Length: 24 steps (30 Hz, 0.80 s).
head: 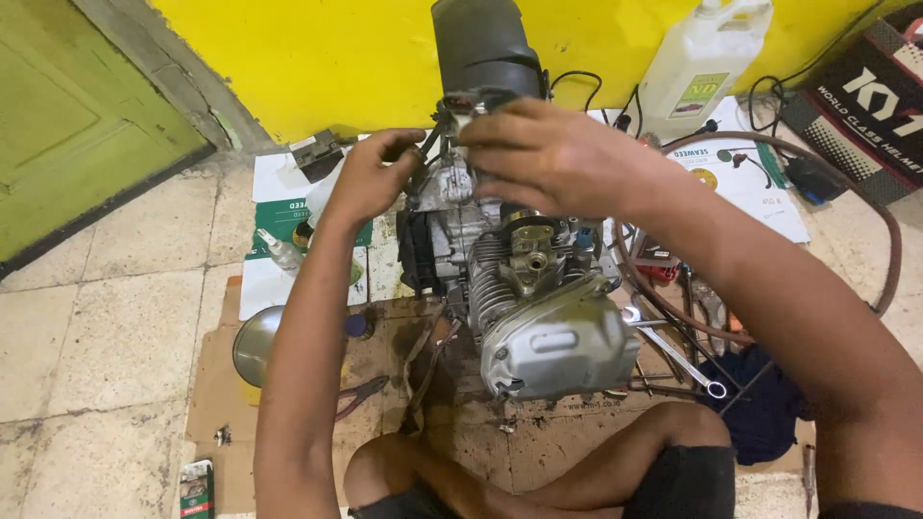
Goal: The person sits on the floor and works on a motorcycle engine, using a wrench to tighten bolts on the carburetor and other components. They also handle a small black part and a hose, connecting them to the engine.
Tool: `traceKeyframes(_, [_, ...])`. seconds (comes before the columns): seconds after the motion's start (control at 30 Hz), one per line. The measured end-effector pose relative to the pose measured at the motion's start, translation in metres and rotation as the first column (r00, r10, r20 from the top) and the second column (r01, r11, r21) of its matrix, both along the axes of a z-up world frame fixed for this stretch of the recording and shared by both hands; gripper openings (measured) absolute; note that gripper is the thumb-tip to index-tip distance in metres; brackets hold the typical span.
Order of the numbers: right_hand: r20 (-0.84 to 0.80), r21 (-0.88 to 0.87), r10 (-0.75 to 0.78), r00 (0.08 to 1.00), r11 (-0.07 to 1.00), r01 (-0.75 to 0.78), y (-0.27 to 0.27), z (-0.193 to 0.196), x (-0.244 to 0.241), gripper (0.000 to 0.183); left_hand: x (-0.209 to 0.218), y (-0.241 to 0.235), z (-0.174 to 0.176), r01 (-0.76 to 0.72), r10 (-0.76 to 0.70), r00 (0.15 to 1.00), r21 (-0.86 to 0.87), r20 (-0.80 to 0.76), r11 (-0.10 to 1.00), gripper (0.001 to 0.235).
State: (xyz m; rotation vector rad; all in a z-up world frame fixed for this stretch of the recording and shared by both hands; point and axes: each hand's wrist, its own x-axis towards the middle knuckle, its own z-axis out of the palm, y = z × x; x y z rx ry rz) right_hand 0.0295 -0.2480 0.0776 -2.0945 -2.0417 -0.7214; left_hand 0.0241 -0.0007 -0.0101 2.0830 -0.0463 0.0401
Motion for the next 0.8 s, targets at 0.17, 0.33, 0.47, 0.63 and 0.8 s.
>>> traceKeyframes(0.17, [-0.041, -0.035, 0.061, 0.997, 0.997, -0.063, -0.003, -0.010, -0.017, 0.027, 0.007, 0.006, -0.017, -0.028, 0.016, 0.981, 0.059, 0.194, 0.998, 0.030])
traceKeyframes(0.33, [-0.199, -0.170, 0.015, 0.980, 0.984, -0.050, -0.006, 0.004, -0.018, 0.034, 0.009, 0.012, -0.024, -0.052, -0.086, 0.883, 0.279, 0.462, 0.959, 0.027])
traceKeyframes(0.47, [-0.328, -0.140, 0.055, 0.943, 0.985, -0.106, 0.001, 0.009, -0.022, 0.035, 0.013, 0.011, -0.028, -0.235, -0.126, 0.780, 0.473, 0.613, 0.849, 0.030])
traceKeyframes(0.63, [-0.300, -0.206, -0.033, 0.953, 0.978, -0.031, 0.026, -0.013, -0.041, 0.032, 0.016, 0.014, -0.028, -0.307, -0.080, 0.751, 0.454, 0.656, 0.837, 0.031])
traceKeyframes(0.8, [0.138, -0.300, -0.174, 0.975, 0.931, 0.208, 0.050, -0.049, -0.047, 0.042, -0.008, 0.015, -0.014, -0.118, 0.098, 0.857, 0.009, 0.506, 0.993, 0.022])
